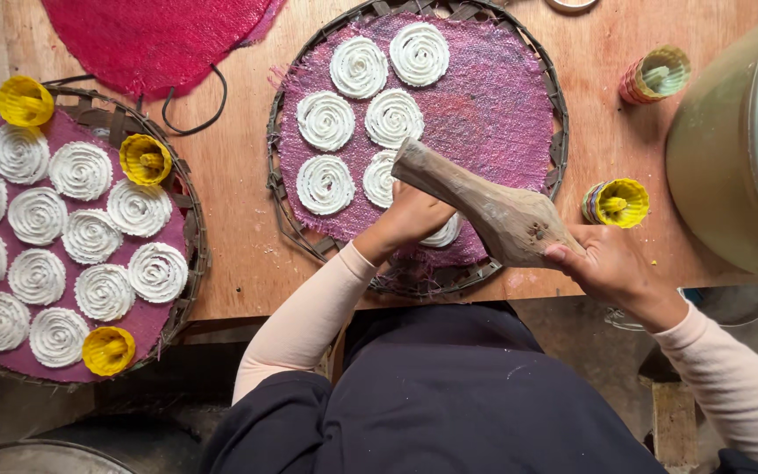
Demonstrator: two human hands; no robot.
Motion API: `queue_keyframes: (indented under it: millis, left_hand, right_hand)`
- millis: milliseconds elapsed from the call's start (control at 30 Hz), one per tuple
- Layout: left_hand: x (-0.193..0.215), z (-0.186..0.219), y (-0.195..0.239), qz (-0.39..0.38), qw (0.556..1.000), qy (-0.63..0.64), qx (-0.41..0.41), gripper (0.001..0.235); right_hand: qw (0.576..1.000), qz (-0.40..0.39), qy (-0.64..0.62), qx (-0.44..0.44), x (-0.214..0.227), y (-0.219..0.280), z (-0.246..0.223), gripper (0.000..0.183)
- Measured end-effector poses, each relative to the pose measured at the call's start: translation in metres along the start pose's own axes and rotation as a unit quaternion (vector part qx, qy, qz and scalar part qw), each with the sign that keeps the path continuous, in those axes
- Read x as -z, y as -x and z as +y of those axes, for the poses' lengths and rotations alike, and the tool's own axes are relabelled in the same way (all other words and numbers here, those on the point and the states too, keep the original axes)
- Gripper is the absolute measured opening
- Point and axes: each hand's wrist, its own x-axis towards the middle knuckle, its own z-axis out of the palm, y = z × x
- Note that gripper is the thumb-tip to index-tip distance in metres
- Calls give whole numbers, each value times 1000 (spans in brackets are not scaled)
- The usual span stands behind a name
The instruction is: The person uses a wooden piping tool to squeeze white dough into spiral shapes onto a pink cloth laid on a woven tray. They repeatedly refill the tool from a large bowl of dough and continue piping until the tray is filled with spirals.
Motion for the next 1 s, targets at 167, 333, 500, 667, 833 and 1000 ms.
queue_keyframes:
  millis: [167,333,500,667,833,1000]
  left_hand:
    - [0,11,-1,-1,1000,5,15,35]
    - [17,47,1,-44,985,-100,136,36]
    - [30,55,4,-55,971,-221,77,31]
    - [28,43,16,-4,938,-346,-35,29]
    - [23,25,27,-11,868,-481,-123,19]
    - [29,23,23,26,788,-588,-182,16]
  right_hand:
    - [993,9,-113,-2,-12,-3,19,67]
    - [987,38,-155,8,-12,-14,30,66]
    - [970,61,-231,48,-5,-21,37,70]
    - [963,62,-253,73,-2,-24,42,70]
    - [964,64,-244,78,-4,-30,45,69]
    - [960,65,-255,92,-3,-32,42,68]
